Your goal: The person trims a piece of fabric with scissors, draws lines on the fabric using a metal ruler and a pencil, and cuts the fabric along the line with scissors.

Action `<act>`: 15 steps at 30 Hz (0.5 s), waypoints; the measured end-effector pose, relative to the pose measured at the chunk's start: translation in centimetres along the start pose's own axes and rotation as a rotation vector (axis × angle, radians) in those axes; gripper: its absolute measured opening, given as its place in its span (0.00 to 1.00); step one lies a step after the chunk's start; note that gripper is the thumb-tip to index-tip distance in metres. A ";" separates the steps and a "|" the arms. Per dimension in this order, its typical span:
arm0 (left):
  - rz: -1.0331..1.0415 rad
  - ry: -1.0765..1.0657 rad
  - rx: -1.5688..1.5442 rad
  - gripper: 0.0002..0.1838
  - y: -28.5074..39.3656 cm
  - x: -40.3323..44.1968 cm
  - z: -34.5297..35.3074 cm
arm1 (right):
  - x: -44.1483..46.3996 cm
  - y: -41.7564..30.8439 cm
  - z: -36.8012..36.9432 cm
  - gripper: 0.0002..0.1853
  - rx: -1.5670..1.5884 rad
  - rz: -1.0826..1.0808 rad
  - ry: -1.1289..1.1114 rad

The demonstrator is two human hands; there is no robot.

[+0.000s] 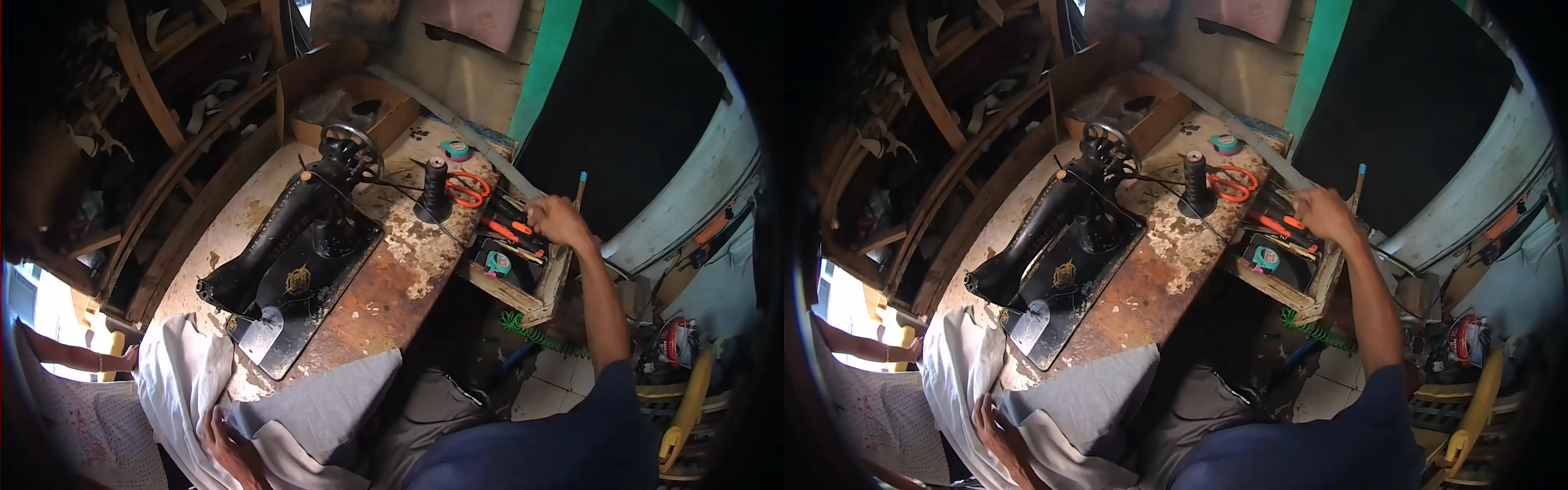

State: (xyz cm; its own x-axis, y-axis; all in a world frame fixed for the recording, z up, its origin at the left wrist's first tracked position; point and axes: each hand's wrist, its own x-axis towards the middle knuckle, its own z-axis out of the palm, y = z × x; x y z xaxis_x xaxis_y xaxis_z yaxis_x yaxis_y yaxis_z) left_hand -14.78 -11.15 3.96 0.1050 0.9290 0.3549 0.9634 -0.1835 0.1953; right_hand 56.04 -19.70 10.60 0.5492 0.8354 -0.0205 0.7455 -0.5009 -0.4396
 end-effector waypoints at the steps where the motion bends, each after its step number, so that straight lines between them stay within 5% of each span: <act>1: 0.054 0.003 -0.110 0.20 4.0 1.8 -1.0 | -0.2 1.6 1.0 0.14 0.096 0.073 -0.091; 4: 0.147 -0.223 -0.416 0.22 8.3 4.5 -0.9 | 0.2 4.6 5.0 0.13 0.072 0.049 -0.204; 7: 0.186 -0.297 -0.068 0.28 5.2 4.7 1.1 | -0.7 0.9 5.7 0.13 0.042 -0.146 0.054; 8: 0.155 -0.178 -0.061 0.27 3.6 4.2 1.9 | -0.6 -1.4 4.7 0.13 0.372 -0.070 0.030; 9: 0.142 -0.169 -0.046 0.27 3.4 4.2 1.4 | 0.5 -2.1 4.8 0.13 0.385 -0.086 0.021; 13: -0.039 -0.160 0.198 0.16 2.4 3.2 -1.3 | 9.3 -2.9 7.5 0.16 0.025 -0.512 0.467; 15: -0.052 -0.190 0.168 0.12 2.0 2.9 -2.6 | 12.4 -3.5 8.4 0.23 -0.247 -0.460 0.240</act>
State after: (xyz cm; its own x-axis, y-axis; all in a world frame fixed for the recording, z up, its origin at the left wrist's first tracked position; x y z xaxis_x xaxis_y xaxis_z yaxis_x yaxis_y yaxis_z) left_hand -13.14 -9.65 7.74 0.0835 0.9824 0.1670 0.9945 -0.0928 0.0486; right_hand 57.07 -5.72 4.35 0.1958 0.9197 0.3403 0.9783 -0.1596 -0.1318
